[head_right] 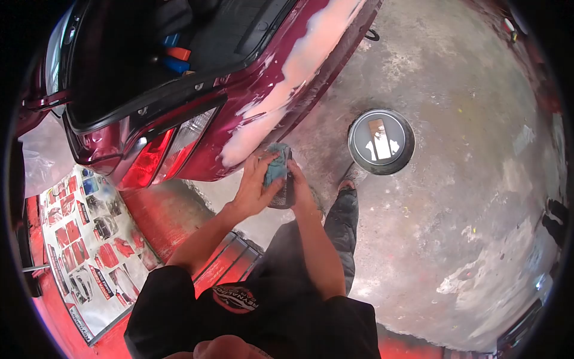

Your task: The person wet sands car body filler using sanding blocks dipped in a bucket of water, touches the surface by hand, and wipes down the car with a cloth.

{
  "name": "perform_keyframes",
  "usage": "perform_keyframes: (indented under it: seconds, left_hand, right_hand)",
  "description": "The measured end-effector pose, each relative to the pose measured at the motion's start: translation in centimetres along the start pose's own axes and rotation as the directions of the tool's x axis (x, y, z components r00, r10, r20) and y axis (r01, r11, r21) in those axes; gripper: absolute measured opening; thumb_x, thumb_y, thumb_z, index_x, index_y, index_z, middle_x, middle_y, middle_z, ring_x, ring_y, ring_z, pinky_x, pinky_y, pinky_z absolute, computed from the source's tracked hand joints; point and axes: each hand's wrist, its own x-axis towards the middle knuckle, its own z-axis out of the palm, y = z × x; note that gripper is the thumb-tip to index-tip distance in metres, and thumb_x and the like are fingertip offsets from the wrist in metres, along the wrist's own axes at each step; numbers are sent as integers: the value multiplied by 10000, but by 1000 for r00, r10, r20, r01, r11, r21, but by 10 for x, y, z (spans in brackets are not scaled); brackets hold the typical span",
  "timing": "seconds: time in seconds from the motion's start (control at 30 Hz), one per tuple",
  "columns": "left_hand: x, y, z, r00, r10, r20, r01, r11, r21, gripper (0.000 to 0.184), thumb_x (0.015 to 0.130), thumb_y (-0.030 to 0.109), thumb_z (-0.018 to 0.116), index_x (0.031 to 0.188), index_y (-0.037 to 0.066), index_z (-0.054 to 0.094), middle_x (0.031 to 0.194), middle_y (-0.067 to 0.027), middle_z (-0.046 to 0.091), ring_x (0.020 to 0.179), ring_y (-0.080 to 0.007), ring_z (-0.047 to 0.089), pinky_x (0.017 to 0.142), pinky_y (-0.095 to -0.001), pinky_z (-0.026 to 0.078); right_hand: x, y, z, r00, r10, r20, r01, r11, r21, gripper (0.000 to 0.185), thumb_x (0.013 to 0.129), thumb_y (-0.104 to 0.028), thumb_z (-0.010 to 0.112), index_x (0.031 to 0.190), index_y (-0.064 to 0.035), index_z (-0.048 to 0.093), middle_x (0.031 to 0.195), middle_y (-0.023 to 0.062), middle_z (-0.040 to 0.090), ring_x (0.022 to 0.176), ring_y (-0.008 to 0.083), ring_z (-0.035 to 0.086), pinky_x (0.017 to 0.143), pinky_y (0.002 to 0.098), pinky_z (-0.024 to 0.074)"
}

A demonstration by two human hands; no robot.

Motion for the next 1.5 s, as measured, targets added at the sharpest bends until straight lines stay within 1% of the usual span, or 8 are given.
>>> perform_keyframes:
  seconds: [0.1,0.2,0.3,0.43,0.63,1.07,1.27,1.5]
  left_hand:
    - [-4,-20,-17,997,46,62,-45,999,-6,697,909,140,747,1535,0,475,1518,-275,474,1430,-463,445,1205,-561,335]
    - [18,-51,-42,986,122,118,-162,875,455,738,941,239,729,1567,-24,441,1657,-272,356,1558,-457,305,1260,-615,232]
    - [55,-69,-43,960,39,276,-228,679,698,802,983,297,670,1605,-94,348,1727,-276,244,1628,-447,168,1281,-635,161]
    - [118,-73,-12,912,142,384,-388,603,697,888,988,383,669,1611,-124,290,1734,-292,203,1635,-442,145,1304,-580,153]
    - [180,-55,57,985,150,86,-169,721,672,945,956,397,710,1624,-109,273,1740,-286,190,1641,-422,136,1321,-536,138]
    - [83,-80,-26,900,3,435,-405,373,835,989,933,448,715,1659,-47,262,1769,-220,170,1656,-370,115,1299,-614,122]
    - [111,-59,-18,875,-7,484,-409,526,746,991,968,488,670,1648,-92,243,1762,-270,137,1648,-423,109,1302,-610,117]
    - [236,-56,43,901,295,318,-434,631,643,1006,995,551,610,1620,-144,240,1739,-316,156,1630,-474,117,1290,-634,131]
  right_hand:
    - [2,-3,-2,990,39,134,-42,999,18,549,1080,-391,591,1501,-47,515,1355,124,679,1182,273,699,1067,418,547]
    - [-8,-11,4,989,53,141,-47,998,-45,627,1070,-382,593,1572,-34,450,1465,135,611,1328,274,621,1144,430,483]
    - [-17,-14,-2,982,60,180,-46,995,-84,684,1051,-344,607,1609,-9,397,1515,132,573,1389,271,572,1191,423,431]
    - [-29,-20,-21,978,56,199,-23,986,-167,722,1033,-325,619,1624,7,371,1531,122,565,1404,263,556,1208,404,401]
    - [-44,-22,-57,996,84,40,-79,992,-100,703,1032,-316,635,1618,-5,404,1484,107,602,1355,244,589,1177,379,430]
    - [-57,-24,-78,999,50,4,-49,993,-103,684,1040,-217,636,1638,-6,379,1484,69,600,1329,185,593,1155,323,436]
    - [-63,-23,-84,998,63,2,-62,993,-96,693,1040,-243,632,1639,-4,379,1516,69,576,1362,185,570,1159,326,425]
    - [-53,-24,-123,999,42,3,-40,968,-248,815,1013,-326,661,1664,25,317,1603,87,505,1463,205,476,1223,329,331]
